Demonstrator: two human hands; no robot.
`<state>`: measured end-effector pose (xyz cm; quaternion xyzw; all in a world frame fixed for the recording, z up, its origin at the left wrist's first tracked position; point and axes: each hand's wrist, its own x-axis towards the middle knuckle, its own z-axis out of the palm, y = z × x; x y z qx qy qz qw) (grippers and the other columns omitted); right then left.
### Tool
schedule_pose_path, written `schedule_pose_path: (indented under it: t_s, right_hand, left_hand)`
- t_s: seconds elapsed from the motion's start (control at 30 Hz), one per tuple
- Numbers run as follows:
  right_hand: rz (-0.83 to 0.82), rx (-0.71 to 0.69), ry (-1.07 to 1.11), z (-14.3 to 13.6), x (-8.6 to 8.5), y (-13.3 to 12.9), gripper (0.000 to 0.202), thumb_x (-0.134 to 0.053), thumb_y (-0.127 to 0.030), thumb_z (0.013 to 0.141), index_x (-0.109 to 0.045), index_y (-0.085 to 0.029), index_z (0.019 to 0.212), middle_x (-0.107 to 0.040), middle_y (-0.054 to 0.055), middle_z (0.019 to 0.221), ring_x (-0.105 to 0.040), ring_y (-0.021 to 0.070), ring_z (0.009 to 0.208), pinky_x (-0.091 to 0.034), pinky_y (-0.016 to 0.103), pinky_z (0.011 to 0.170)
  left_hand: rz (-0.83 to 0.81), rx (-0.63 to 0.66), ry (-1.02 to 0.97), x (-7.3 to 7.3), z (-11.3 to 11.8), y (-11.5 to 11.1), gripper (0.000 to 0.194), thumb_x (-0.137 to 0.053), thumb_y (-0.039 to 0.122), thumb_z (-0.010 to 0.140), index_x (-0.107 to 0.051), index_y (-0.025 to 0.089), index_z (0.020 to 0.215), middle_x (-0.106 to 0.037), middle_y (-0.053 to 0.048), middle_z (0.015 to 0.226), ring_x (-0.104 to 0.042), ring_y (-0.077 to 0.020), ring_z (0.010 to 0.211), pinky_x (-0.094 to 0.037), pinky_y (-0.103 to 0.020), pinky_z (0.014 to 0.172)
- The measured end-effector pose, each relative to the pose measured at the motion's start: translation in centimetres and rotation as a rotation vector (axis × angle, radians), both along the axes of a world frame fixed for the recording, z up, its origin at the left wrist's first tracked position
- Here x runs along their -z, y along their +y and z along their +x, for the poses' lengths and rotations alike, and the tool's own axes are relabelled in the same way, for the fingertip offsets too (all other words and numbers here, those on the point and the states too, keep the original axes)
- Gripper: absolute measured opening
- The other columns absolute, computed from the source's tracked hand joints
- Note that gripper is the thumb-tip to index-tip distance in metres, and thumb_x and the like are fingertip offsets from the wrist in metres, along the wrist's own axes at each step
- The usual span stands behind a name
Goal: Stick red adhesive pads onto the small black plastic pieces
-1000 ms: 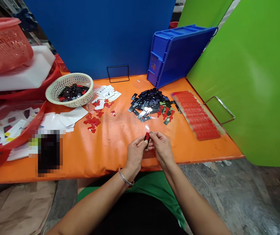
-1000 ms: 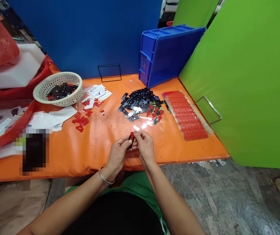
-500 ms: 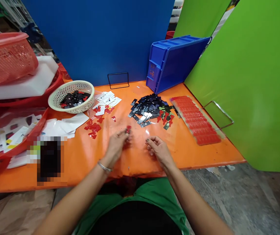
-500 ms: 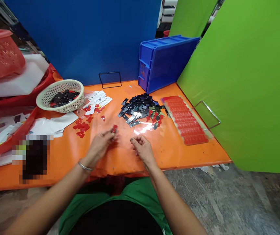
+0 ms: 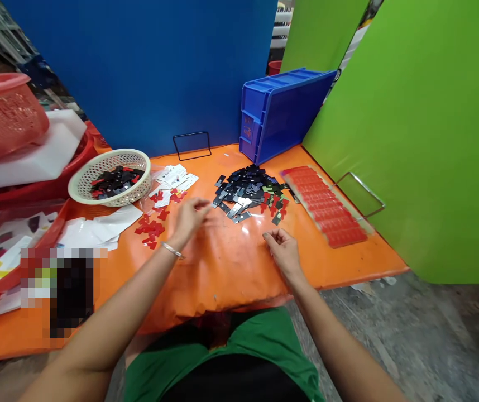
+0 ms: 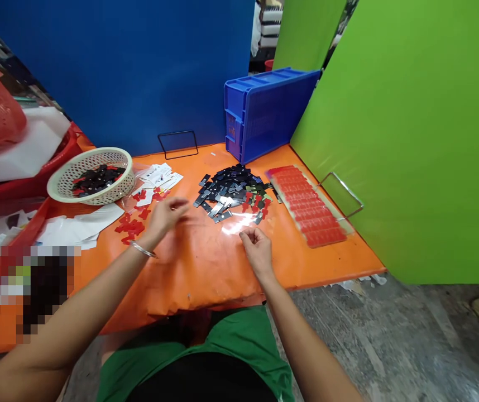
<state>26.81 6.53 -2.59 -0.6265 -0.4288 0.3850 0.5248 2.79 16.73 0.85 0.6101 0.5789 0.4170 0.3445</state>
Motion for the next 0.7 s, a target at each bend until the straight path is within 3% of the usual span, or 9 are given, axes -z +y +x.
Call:
schedule_pose_path:
  t_s: [0.1,0.2,0.33,0.5,0.7]
  right_hand:
    - [0.053,0.080,-0.180,2.4,0.7,1.5,0.017,-0.058,-0.035,0.073,-0.061,-0.018,0.074,-0.060,0.001,0.068,-0.053,0.0152,0.061,-0.044,0.027,0.060]
    - [0.070,0.201,-0.413,5.4,1.0,4.0,0.017,-0.053,-0.030,0.073,-0.063,-0.017,0.077,-0.065,0.006,0.077,-0.058,0.0202,0.073,-0.046,0.033,0.071]
    - [-0.007,0.153,-0.656,7.7,0.8,7.1,0.016,-0.050,-0.021,0.070,-0.065,-0.016,0.072,-0.066,0.010,0.077,-0.059,0.0227,0.077,-0.045,0.035,0.074]
    - [-0.092,0.056,-0.703,8.2,0.6,9.1,0.009,-0.054,-0.015,0.061,-0.058,-0.018,0.054,-0.061,0.005,0.059,-0.056,0.0193,0.061,-0.042,0.030,0.062]
    - [-0.143,-0.002,-0.715,9.2,0.7,10.1,0.010,-0.057,-0.014,0.056,-0.053,-0.020,0.048,-0.057,0.001,0.051,-0.050,0.0156,0.054,-0.038,0.027,0.056]
  left_hand:
    - [0.025,0.171,0.244,1.9,5.5,-1.7,0.010,-0.060,0.018,0.075,-0.068,0.017,0.082,-0.067,-0.007,0.084,-0.059,-0.0201,0.081,-0.046,-0.033,0.077]
    - [0.132,0.326,0.379,2.6,9.5,-2.5,0.013,-0.058,0.015,0.078,-0.067,0.017,0.085,-0.066,-0.008,0.092,-0.056,-0.0228,0.095,-0.045,-0.035,0.086]
    - [0.243,0.512,0.442,3.2,13.5,-2.3,0.021,-0.049,0.015,0.085,-0.063,0.016,0.100,-0.059,-0.011,0.116,-0.049,-0.0222,0.112,-0.040,-0.036,0.097]
    - [0.266,0.596,0.586,4.1,16.3,-1.3,0.030,-0.050,0.019,0.086,-0.056,0.016,0.115,-0.049,-0.011,0.131,-0.042,-0.0233,0.121,-0.036,-0.037,0.102]
    - [0.290,0.581,0.696,4.5,16.8,-1.0,0.040,-0.053,0.026,0.085,-0.050,0.017,0.124,-0.044,-0.012,0.136,-0.038,-0.0260,0.122,-0.037,-0.038,0.099]
